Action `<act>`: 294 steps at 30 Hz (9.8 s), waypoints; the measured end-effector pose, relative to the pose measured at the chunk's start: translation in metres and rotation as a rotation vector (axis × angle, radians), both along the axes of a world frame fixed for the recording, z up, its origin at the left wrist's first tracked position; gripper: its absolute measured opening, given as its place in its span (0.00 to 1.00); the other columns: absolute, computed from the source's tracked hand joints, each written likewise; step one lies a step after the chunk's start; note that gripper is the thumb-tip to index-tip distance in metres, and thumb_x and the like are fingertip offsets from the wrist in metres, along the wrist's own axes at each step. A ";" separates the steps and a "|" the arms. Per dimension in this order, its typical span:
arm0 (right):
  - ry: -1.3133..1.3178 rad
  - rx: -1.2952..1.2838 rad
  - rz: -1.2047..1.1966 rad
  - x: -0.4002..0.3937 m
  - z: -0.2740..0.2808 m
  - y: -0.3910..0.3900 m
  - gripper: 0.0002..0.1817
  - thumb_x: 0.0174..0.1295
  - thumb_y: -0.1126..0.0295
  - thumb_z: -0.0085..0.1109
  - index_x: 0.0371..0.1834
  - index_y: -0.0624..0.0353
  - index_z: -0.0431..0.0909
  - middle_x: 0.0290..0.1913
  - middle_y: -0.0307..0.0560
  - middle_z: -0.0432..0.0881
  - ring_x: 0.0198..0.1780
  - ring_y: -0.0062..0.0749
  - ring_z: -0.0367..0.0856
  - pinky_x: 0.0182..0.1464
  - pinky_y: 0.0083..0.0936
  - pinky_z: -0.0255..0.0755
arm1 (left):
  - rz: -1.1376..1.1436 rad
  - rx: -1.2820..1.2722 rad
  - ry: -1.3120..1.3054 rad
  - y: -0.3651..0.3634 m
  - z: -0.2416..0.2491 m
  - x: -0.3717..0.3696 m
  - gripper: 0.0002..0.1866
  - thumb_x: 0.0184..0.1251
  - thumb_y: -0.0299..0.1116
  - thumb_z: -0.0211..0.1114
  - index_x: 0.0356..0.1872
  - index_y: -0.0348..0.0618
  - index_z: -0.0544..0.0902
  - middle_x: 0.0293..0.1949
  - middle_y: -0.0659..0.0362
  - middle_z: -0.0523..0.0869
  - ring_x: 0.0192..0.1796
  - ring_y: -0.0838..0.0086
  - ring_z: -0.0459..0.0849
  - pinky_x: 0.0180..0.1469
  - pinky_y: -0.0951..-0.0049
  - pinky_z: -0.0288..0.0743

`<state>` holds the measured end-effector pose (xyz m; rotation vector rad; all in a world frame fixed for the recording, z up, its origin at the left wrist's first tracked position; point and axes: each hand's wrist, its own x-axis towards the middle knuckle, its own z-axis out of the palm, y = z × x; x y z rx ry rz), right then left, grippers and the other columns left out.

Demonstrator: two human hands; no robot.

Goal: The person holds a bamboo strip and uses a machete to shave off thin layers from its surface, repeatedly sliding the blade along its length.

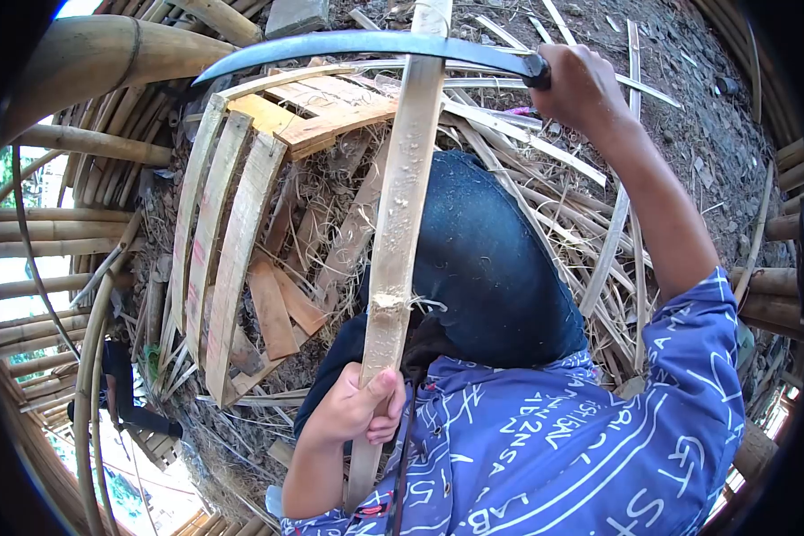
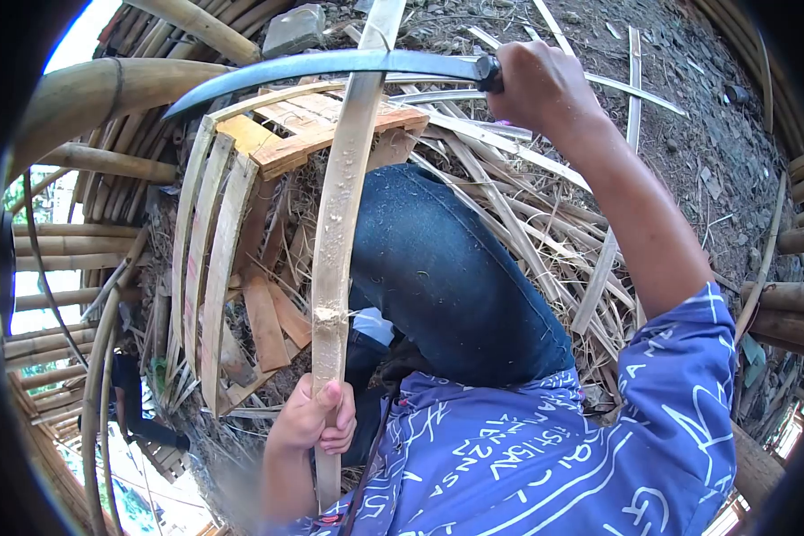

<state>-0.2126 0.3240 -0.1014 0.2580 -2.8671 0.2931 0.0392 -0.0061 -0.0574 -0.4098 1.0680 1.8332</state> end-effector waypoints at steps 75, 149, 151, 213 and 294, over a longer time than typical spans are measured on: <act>-0.017 -0.879 -0.396 -0.041 -0.006 0.069 0.07 0.55 0.67 0.63 0.30 0.59 0.80 0.18 0.40 0.78 0.19 0.20 0.76 0.22 0.20 0.68 | 0.046 0.025 -0.075 -0.093 -0.035 0.085 0.27 0.72 0.52 0.56 0.22 0.37 0.71 0.12 0.62 0.68 0.13 0.79 0.67 0.15 0.77 0.65; 0.127 -0.284 -0.117 -0.004 -0.024 0.023 0.05 0.51 0.71 0.58 0.30 0.60 0.77 0.26 0.58 0.82 0.32 0.55 0.83 0.36 0.45 0.76 | -0.098 -0.300 0.027 0.002 0.015 0.026 0.23 0.75 0.45 0.54 0.24 0.35 0.72 0.14 0.61 0.69 0.15 0.79 0.68 0.16 0.77 0.64; 0.125 -0.375 -0.083 0.003 -0.019 0.017 0.05 0.52 0.71 0.57 0.29 0.60 0.77 0.25 0.58 0.82 0.30 0.54 0.83 0.34 0.44 0.76 | -0.079 -0.277 0.020 -0.006 0.013 0.028 0.25 0.75 0.47 0.52 0.24 0.35 0.72 0.14 0.60 0.68 0.15 0.79 0.68 0.17 0.76 0.65; 0.002 -0.914 -0.218 0.055 -0.050 0.040 0.05 0.51 0.77 0.54 0.21 0.61 0.70 0.15 0.34 0.68 0.19 0.18 0.63 0.22 0.23 0.54 | -0.062 -0.246 0.039 -0.087 -0.034 0.116 0.25 0.71 0.51 0.58 0.25 0.36 0.77 0.21 0.56 0.79 0.24 0.77 0.79 0.27 0.76 0.76; -0.114 -0.883 -0.148 0.122 -0.025 0.027 0.03 0.50 0.78 0.57 0.26 0.62 0.73 0.17 0.37 0.71 0.19 0.21 0.69 0.22 0.23 0.61 | -0.114 -0.832 0.113 -0.083 0.031 0.101 0.30 0.66 0.58 0.60 0.19 0.40 0.71 0.13 0.59 0.74 0.12 0.78 0.72 0.14 0.79 0.66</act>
